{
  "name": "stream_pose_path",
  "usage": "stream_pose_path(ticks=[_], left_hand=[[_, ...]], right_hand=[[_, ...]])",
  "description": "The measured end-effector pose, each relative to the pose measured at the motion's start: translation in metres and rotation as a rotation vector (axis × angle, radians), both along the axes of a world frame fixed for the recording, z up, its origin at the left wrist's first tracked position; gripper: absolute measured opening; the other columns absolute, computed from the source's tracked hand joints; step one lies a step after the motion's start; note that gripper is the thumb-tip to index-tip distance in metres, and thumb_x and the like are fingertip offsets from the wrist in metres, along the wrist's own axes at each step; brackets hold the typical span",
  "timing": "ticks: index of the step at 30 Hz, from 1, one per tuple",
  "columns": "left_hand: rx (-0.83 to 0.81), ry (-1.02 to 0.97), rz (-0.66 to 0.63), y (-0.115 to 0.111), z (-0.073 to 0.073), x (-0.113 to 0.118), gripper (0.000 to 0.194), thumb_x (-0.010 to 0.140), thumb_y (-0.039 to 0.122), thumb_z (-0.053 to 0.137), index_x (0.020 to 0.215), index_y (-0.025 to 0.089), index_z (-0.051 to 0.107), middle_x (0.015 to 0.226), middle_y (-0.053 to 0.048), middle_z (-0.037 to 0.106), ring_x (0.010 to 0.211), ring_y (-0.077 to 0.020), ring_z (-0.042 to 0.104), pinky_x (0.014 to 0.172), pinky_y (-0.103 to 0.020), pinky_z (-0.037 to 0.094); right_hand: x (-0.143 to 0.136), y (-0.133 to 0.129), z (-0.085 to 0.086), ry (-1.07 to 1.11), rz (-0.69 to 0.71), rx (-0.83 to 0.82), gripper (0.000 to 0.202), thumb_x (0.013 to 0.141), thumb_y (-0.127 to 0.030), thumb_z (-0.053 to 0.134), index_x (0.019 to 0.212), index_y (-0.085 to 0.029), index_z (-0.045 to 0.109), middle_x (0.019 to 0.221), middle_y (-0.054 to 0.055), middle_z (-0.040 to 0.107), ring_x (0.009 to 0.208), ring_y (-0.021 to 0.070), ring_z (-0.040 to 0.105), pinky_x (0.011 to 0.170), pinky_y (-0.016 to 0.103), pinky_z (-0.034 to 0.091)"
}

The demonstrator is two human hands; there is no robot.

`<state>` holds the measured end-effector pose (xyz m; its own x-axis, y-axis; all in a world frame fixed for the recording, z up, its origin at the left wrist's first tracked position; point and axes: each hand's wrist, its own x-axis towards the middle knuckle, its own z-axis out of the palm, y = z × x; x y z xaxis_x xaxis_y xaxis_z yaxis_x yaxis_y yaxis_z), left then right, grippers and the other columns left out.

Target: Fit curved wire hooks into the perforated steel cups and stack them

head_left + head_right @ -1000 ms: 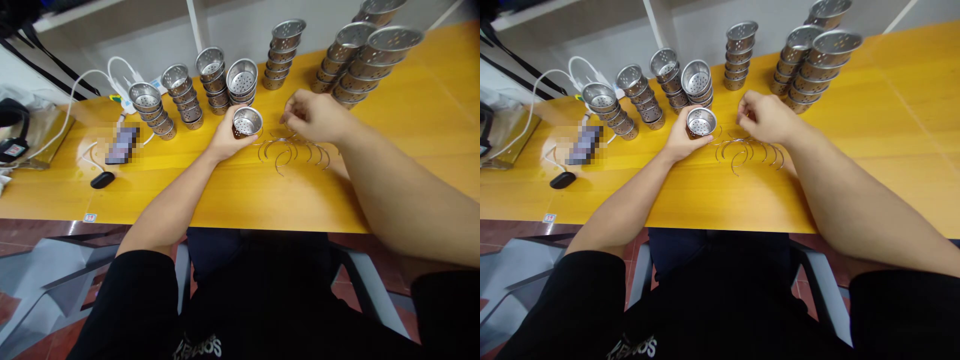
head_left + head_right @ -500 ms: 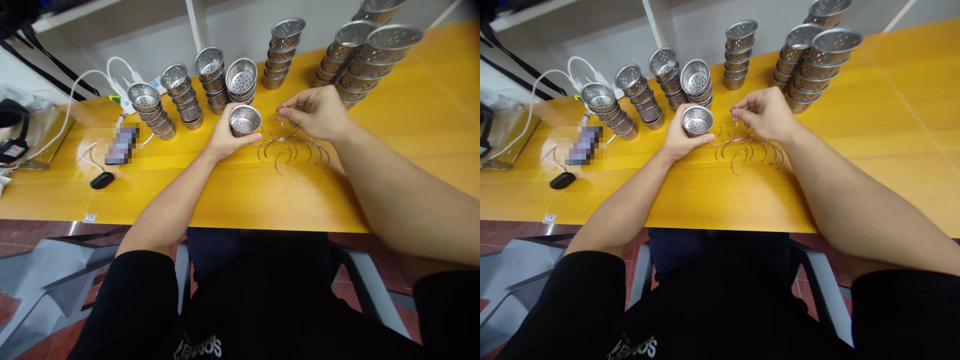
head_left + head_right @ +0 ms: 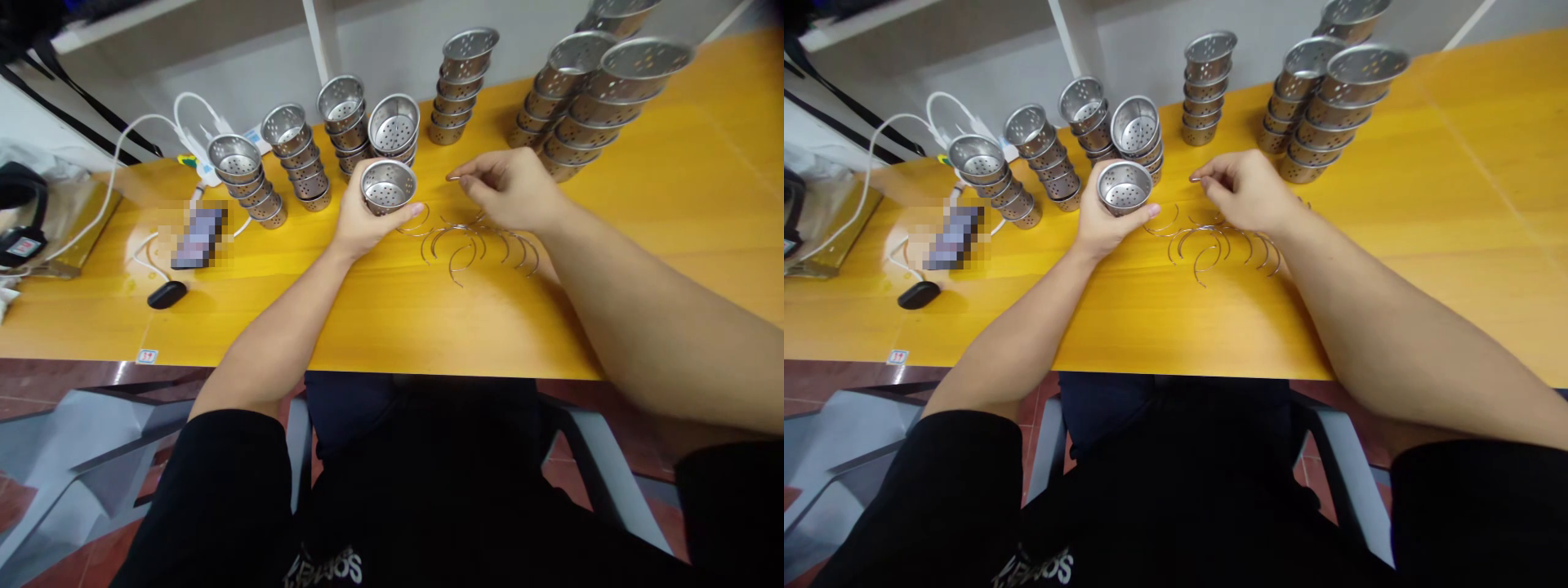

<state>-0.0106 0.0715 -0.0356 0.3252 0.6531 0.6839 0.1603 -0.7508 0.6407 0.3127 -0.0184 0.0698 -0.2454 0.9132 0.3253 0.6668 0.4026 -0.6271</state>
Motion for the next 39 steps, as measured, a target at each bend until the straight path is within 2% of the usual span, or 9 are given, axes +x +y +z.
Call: stream_pose_path(ticks=[4, 6, 10, 16, 20, 25, 32, 36, 39], left_hand=[[0.025, -0.031, -0.036, 0.004, -0.006, 0.000, 0.122, 0.094, 0.102, 0.097, 0.180, 0.037, 0.041, 0.160, -0.009, 0.072, 0.152, -0.0308, 0.082, 0.145, -0.059, 0.062], [0.012, -0.001, -0.077, 0.003, -0.006, 0.001, 0.122, 0.096, 0.103, 0.095, 0.182, 0.037, 0.038, 0.161, -0.009, 0.071, 0.153, -0.0311, 0.082, 0.146, -0.060, 0.061], [0.002, 0.059, -0.132, 0.003, -0.005, 0.001, 0.123, 0.095, 0.104, 0.093, 0.183, 0.035, 0.041, 0.172, -0.013, 0.069, 0.163, -0.0363, 0.078, 0.149, -0.065, 0.057], [-0.008, 0.041, -0.141, 0.009, -0.012, -0.001, 0.117, 0.103, 0.095, 0.085, 0.188, 0.033, 0.035, 0.180, -0.017, 0.065, 0.167, -0.0366, 0.075, 0.150, -0.064, 0.059], [-0.074, 0.018, -0.147, 0.005, -0.006, 0.000, 0.104, 0.101, 0.084, 0.087, 0.180, 0.031, 0.046, 0.171, -0.017, 0.070, 0.158, -0.0353, 0.078, 0.142, -0.063, 0.065], [-0.251, -0.010, -0.157, -0.012, 0.013, 0.002, 0.098, 0.104, 0.083, 0.078, 0.184, 0.035, 0.048, 0.170, -0.016, 0.076, 0.143, -0.0339, 0.084, 0.125, -0.063, 0.075], [-0.246, -0.013, -0.111, -0.019, 0.015, 0.007, 0.114, 0.093, 0.095, 0.100, 0.176, 0.031, 0.053, 0.165, -0.016, 0.081, 0.150, -0.0349, 0.086, 0.140, -0.069, 0.069], [-0.231, 0.002, -0.167, -0.013, 0.011, 0.005, 0.121, 0.087, 0.103, 0.100, 0.170, 0.026, 0.056, 0.165, -0.018, 0.079, 0.154, -0.0372, 0.084, 0.143, -0.073, 0.065], [-0.236, 0.048, -0.197, -0.015, 0.013, 0.002, 0.120, 0.086, 0.101, 0.099, 0.170, 0.024, 0.060, 0.168, -0.018, 0.078, 0.156, -0.0393, 0.081, 0.143, -0.073, 0.065]], right_hand=[[-0.001, -0.002, -0.004, 0.079, 0.044, -0.062, 0.019, 0.123, -0.012, 0.088, 0.139, -0.020, 0.096, 0.106, 0.010, 0.092, 0.071, 0.0194, 0.062, 0.071, 0.042, 0.055], [-0.002, -0.002, -0.004, 0.163, 0.048, -0.098, 0.011, 0.123, -0.026, 0.095, 0.133, -0.026, 0.091, 0.108, 0.010, 0.092, 0.071, 0.0218, 0.067, 0.071, 0.044, 0.062], [-0.002, 0.000, -0.004, 0.250, 0.044, -0.090, 0.029, 0.123, -0.048, 0.101, 0.118, -0.028, 0.082, 0.101, 0.011, 0.087, 0.073, 0.0234, 0.070, 0.078, 0.047, 0.066], [0.000, 0.006, 0.000, 0.194, -0.012, -0.021, 0.023, 0.126, -0.010, 0.086, 0.113, -0.026, 0.074, 0.074, -0.002, 0.063, 0.063, 0.0169, 0.052, 0.062, 0.038, 0.040], [-0.003, 0.006, -0.004, 0.189, -0.035, -0.017, 0.025, 0.123, 0.003, 0.077, 0.119, -0.021, 0.080, 0.091, 0.007, 0.082, 0.073, 0.0172, 0.063, 0.070, 0.036, 0.050], [-0.005, 0.006, -0.008, 0.190, -0.044, -0.100, 0.031, 0.121, 0.002, 0.080, 0.146, -0.017, 0.084, 0.115, 0.014, 0.096, 0.066, 0.0149, 0.062, 0.067, 0.035, 0.053], [-0.013, -0.001, 0.005, 0.284, -0.059, -0.076, 0.023, 0.125, -0.001, 0.081, 0.113, -0.022, 0.081, 0.088, 0.008, 0.085, 0.062, 0.0157, 0.061, 0.063, 0.037, 0.051], [-0.012, -0.004, 0.008, 0.255, -0.018, -0.013, 0.015, 0.126, -0.021, 0.091, 0.114, -0.024, 0.083, 0.071, -0.002, 0.060, 0.061, 0.0172, 0.044, 0.065, 0.041, 0.041], [-0.015, -0.010, 0.011, 0.299, 0.028, 0.038, 0.037, 0.124, -0.058, 0.097, 0.110, -0.028, 0.080, 0.071, -0.002, 0.054, 0.062, 0.0184, 0.039, 0.065, 0.043, 0.038]])
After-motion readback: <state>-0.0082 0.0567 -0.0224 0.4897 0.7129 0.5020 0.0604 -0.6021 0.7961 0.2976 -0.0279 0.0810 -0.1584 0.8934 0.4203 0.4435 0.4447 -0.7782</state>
